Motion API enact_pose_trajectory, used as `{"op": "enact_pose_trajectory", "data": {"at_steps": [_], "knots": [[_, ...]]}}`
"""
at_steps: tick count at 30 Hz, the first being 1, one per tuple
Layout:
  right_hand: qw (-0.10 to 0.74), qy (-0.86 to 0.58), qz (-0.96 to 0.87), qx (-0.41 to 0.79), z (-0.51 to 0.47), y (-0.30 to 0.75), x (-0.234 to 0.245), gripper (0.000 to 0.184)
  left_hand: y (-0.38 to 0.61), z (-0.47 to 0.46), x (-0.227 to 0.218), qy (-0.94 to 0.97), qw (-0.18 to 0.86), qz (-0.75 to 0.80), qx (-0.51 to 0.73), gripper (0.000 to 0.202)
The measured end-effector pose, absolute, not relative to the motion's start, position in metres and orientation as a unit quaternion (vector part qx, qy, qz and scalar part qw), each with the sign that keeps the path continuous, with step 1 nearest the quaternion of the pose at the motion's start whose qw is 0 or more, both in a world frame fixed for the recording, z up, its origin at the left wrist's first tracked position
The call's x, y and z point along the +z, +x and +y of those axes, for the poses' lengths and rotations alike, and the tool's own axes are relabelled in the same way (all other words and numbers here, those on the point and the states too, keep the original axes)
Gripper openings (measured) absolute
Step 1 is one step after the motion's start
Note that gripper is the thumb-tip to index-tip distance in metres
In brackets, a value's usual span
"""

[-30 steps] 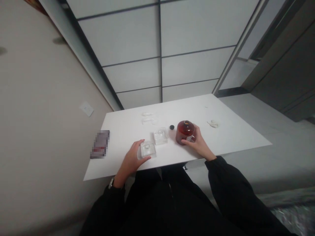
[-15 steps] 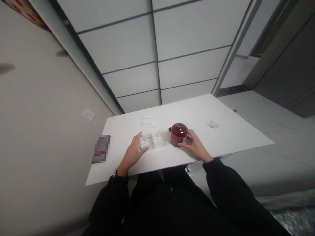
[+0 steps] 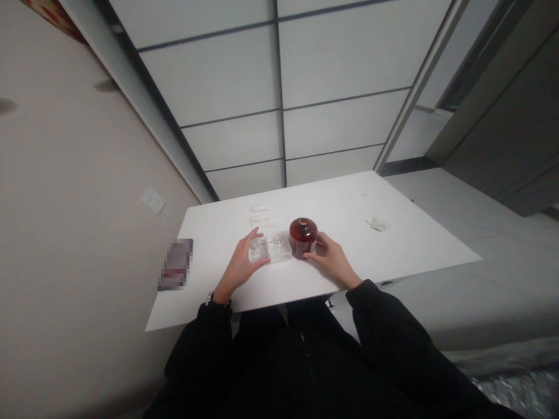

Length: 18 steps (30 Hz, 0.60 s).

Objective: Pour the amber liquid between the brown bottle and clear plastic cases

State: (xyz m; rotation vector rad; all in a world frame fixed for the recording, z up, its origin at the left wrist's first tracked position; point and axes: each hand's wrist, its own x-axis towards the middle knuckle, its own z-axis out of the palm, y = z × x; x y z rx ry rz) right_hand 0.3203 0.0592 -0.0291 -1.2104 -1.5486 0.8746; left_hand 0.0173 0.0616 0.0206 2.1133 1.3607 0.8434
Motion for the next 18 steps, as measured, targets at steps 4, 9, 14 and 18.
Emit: {"op": "enact_pose_trajectory", "data": {"at_steps": [4, 9, 14, 18], "knots": [[0.485, -0.5, -0.633, 0.339, 0.057, 0.321, -0.027, 0.073, 0.013, 0.063, 0.017, 0.755, 0.253, 0.491, 0.352, 0.099], [0.52, -0.515, -0.617, 0.29, 0.065, 0.336, -0.021, 0.045, 0.014, 0.061, 0.013, 0.75, 0.257, 0.482, 0.374, 0.107], [0.478, -0.491, -0.659, 0.31, 0.079, 0.338, -0.02, 0.056, 0.015, 0.06, 0.014, 0.75, 0.248, 0.48, 0.381, 0.101], [0.455, -0.482, -0.686, 0.3, 0.078, 0.337, -0.027, 0.071, 0.015, 0.06, 0.015, 0.757, 0.237, 0.475, 0.381, 0.1]]}}
